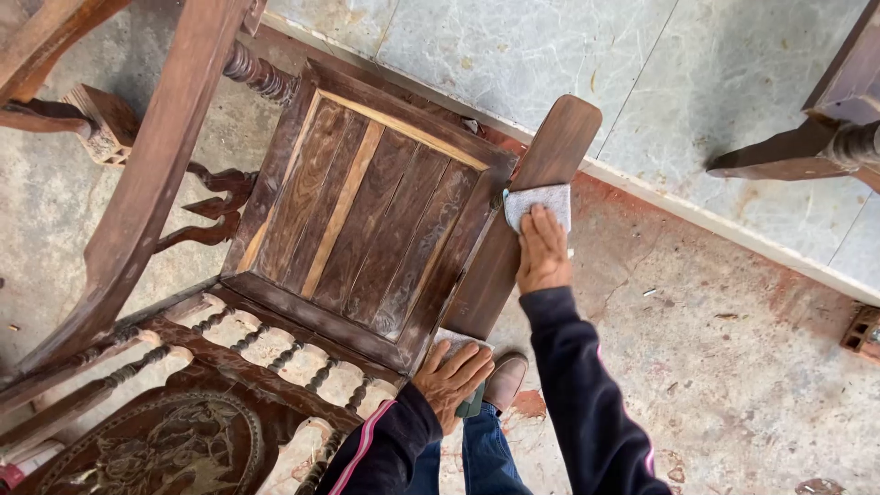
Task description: The recorder is sanding and wiping down the wooden frame of a rocking chair to prepare it for finishing.
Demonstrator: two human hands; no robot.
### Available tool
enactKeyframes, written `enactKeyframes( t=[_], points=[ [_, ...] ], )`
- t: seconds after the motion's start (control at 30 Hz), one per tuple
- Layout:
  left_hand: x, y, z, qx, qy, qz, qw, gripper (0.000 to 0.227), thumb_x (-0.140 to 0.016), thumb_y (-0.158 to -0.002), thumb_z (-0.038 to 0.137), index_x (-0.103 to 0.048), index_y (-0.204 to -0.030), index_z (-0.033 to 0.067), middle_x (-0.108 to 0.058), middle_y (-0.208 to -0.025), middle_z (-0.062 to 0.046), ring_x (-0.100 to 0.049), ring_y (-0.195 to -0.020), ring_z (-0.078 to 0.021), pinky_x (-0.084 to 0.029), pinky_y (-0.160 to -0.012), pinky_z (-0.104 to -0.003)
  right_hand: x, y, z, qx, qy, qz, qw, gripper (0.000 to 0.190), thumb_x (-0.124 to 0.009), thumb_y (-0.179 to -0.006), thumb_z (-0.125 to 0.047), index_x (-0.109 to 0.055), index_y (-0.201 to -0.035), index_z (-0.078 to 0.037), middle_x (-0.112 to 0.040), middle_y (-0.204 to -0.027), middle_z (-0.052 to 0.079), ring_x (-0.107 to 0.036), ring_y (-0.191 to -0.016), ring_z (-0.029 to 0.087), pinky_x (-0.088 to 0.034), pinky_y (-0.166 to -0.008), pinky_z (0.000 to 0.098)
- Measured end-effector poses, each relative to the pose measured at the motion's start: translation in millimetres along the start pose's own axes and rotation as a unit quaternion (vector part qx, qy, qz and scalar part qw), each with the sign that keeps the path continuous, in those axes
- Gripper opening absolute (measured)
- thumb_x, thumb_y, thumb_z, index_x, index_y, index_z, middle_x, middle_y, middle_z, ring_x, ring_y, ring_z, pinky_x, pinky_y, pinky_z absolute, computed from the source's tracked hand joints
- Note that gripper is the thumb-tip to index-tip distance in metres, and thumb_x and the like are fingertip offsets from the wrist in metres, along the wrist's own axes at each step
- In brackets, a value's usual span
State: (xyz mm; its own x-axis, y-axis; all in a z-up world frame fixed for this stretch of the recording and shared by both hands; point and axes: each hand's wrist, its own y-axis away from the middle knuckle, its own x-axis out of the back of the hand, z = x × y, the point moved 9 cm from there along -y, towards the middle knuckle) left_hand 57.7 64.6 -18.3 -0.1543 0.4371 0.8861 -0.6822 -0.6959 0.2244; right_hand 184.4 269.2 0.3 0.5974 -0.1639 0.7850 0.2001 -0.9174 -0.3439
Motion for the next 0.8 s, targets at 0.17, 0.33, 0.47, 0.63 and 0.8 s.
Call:
enactKeyframes(
  t=[0.17,0.33,0.47,0.63,0.8],
  points=[
    [-23.8,2.1,-1.3,-0.005,-0.027,-0.019,0.999,0.087,-0.059,-0.079,0.031,-0.033,-0.16,0.0152,-0.024,-0.169,-0.005,-0.015,-0.155,-0.0252,0.001,-0.123,-0.055,4.0,64.3,-43.0,-0.043,-0.019,-0.003,0.999,0.05,-0.05,-0.089,0.006,-0.059,-0.138,0.006,-0.054,-0.147,0.028,-0.046,-0.144,0.041,-0.033,-0.122,0.0529],
    [-16.9,6.0,-1.7,-0.009,-0.022,0.026,0.999,0.082,-0.053,-0.084,0.034,-0.031,-0.161,0.0181,-0.021,-0.17,-0.003,-0.013,-0.158,-0.0247,0.003,-0.125,-0.054,-1.2,40.5,-14.0,-0.081,-0.046,0.019,0.995,0.043,-0.05,-0.094,0.007,-0.062,-0.136,0.004,-0.059,-0.144,0.026,-0.052,-0.142,0.037,-0.042,-0.12,0.0471],
    [-11.0,7.5,-0.1,-0.009,-0.035,-0.003,0.999,0.087,-0.053,-0.081,0.035,-0.029,-0.163,0.0167,-0.017,-0.172,-0.003,-0.01,-0.157,-0.0236,0.004,-0.124,-0.053,16.1,-40.1,41.3,-0.123,-0.031,0.087,0.988,0.03,-0.055,-0.102,0.001,-0.066,-0.129,0.007,-0.062,-0.139,0.027,-0.056,-0.135,0.04,-0.046,-0.117,0.0437],
    [-13.8,5.3,0.6,-0.006,0.007,0.009,1.0,0.086,-0.054,-0.085,0.039,-0.028,-0.163,0.0143,-0.014,-0.173,-0.005,-0.007,-0.159,-0.0239,0.005,-0.125,-0.054,15.8,16.9,2.3,-0.098,-0.049,0.054,0.993,0.035,-0.05,-0.099,0.003,-0.064,-0.13,0.009,-0.058,-0.142,0.03,-0.053,-0.139,0.041,-0.042,-0.12,0.0453],
    [-16.9,8.4,1.8,0.0,-0.107,0.06,0.992,0.079,-0.052,-0.088,0.044,-0.03,-0.16,0.0207,-0.019,-0.171,-0.001,-0.012,-0.158,-0.0207,0.002,-0.128,-0.053,-4.3,65.8,-2.2,-0.109,-0.049,-0.003,0.993,0.031,-0.055,-0.103,-0.001,-0.064,-0.132,0.003,-0.058,-0.142,0.03,-0.057,-0.137,0.041,-0.047,-0.116,0.0453]
  ],
)
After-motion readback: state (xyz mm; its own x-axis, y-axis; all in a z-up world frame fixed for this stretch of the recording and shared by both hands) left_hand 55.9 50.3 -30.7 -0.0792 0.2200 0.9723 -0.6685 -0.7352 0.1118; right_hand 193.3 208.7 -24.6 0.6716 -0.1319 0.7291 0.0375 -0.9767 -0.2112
